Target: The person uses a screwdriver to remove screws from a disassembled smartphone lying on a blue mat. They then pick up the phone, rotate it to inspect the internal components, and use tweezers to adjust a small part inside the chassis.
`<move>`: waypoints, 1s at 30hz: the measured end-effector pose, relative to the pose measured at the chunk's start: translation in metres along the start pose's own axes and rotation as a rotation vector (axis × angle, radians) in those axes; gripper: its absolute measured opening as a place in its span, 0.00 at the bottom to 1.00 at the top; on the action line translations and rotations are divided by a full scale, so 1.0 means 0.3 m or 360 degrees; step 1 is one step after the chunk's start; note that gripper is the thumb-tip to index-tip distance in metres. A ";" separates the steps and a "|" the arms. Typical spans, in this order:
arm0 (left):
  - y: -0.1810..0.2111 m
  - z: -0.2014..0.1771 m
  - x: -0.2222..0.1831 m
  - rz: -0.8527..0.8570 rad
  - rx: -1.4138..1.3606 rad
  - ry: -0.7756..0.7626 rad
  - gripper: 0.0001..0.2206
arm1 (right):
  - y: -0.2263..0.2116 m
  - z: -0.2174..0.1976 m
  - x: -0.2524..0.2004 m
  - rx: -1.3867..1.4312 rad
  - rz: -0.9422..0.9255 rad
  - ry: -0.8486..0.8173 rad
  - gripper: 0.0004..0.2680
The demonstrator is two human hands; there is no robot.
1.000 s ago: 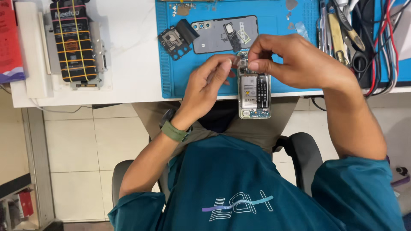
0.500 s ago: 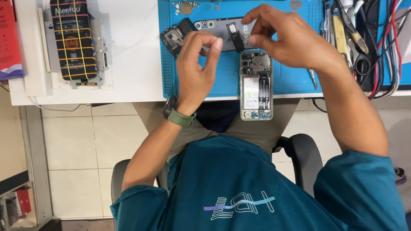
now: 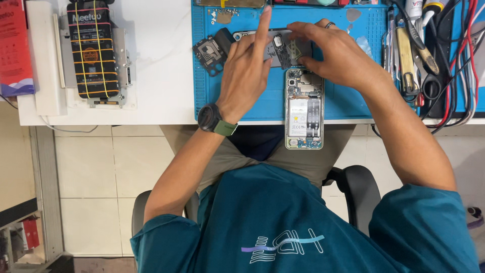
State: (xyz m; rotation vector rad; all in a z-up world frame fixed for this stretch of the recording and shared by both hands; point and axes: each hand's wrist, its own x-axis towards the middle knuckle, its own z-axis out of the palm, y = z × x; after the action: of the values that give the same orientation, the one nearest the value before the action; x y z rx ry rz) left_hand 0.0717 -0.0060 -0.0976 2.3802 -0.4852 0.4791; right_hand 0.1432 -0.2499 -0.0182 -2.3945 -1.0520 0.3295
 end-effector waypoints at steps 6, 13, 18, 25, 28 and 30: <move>-0.008 0.014 -0.007 0.0017 0.0093 -0.0018 0.49 | 0.011 0.025 -0.004 -0.0046 -0.0005 0.0052 0.28; 0.000 -0.016 -0.012 0.0027 0.0074 0.0038 0.48 | 0.024 0.030 -0.009 -0.0101 -0.0182 0.0115 0.24; -0.014 -0.042 -0.037 -0.0074 -0.0025 0.0150 0.42 | 0.024 0.013 -0.005 0.0056 -0.0062 0.0106 0.21; -0.010 -0.068 -0.033 -0.0202 -0.0142 0.0288 0.30 | -0.109 0.020 0.119 0.0411 -0.0182 0.0163 0.20; -0.005 -0.086 -0.030 -0.0183 -0.0184 0.0421 0.28 | -0.154 0.062 0.189 0.0263 -0.0223 -0.0048 0.21; -0.010 -0.079 -0.038 -0.0182 -0.0173 0.0405 0.30 | -0.125 0.103 0.211 0.0071 -0.0231 -0.0021 0.21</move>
State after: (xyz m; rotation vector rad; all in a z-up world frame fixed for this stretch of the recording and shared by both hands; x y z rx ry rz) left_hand 0.0584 0.0143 -0.0872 2.1899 -0.2516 0.6743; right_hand 0.1499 -0.1708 -0.0255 -2.2648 -1.2041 0.3143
